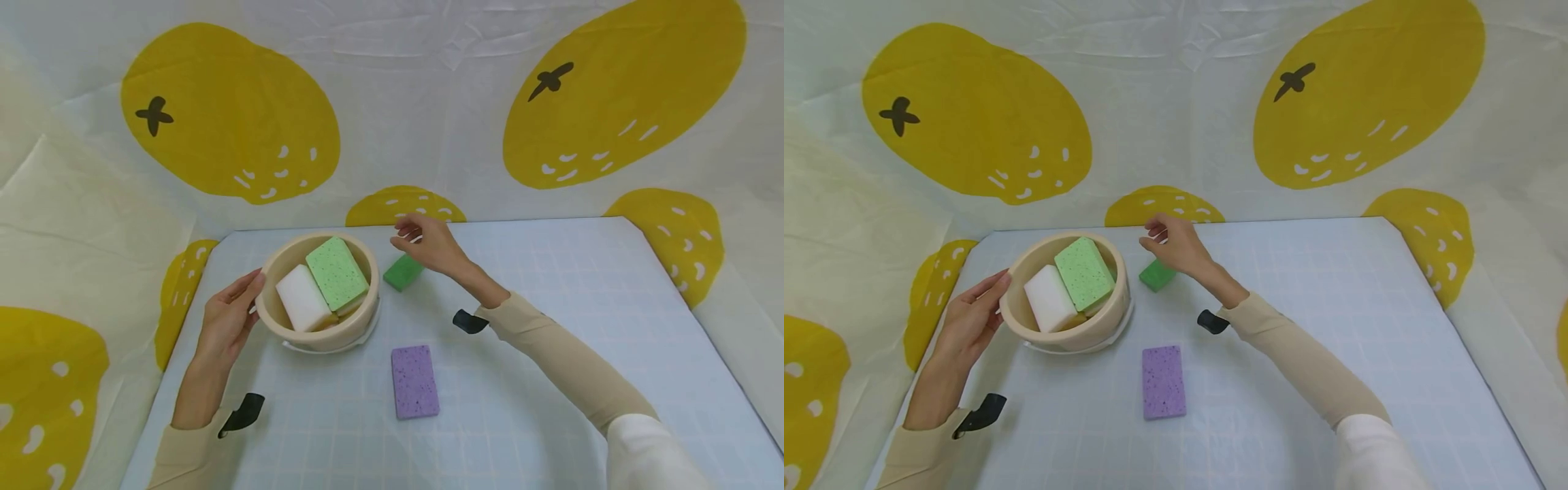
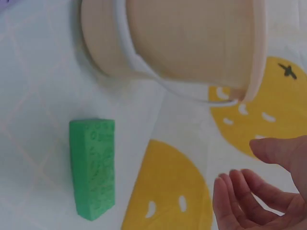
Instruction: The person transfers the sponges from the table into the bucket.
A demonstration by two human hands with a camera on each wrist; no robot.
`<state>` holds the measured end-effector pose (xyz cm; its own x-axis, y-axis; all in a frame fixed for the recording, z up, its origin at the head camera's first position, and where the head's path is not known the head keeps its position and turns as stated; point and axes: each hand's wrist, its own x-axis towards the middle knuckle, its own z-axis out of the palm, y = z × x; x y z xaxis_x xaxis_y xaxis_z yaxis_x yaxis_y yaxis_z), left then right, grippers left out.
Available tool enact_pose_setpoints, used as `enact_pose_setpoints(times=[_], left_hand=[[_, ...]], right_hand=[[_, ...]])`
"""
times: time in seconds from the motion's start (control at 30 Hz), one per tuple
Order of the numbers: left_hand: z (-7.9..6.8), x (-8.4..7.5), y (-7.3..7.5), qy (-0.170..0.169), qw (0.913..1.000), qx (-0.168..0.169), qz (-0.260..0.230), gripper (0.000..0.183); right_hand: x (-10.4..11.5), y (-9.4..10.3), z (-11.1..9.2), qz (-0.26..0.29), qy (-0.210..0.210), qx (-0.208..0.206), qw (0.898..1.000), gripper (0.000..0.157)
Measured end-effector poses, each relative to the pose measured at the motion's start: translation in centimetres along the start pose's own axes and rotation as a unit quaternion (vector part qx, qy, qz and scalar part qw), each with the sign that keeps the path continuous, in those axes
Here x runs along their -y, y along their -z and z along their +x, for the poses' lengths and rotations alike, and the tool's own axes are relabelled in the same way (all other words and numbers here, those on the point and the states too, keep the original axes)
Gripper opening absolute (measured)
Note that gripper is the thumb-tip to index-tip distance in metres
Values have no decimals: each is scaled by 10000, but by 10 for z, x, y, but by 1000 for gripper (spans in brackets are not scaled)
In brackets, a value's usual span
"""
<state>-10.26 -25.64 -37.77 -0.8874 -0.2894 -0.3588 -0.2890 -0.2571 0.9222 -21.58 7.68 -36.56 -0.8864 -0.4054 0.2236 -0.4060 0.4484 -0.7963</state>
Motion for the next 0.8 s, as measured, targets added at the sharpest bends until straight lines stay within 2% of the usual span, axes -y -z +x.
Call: enact_pose_setpoints(times=[0.37,0.8], left_hand=[[1,2,1,-51,10000,7,39,62],[1,1,-1,-63,10000,-35,13,64]], right_hand=[[-33,-4,1,67,-153,-643,9978,27],[-68,-13,5,176,-495,-905,9945,29]])
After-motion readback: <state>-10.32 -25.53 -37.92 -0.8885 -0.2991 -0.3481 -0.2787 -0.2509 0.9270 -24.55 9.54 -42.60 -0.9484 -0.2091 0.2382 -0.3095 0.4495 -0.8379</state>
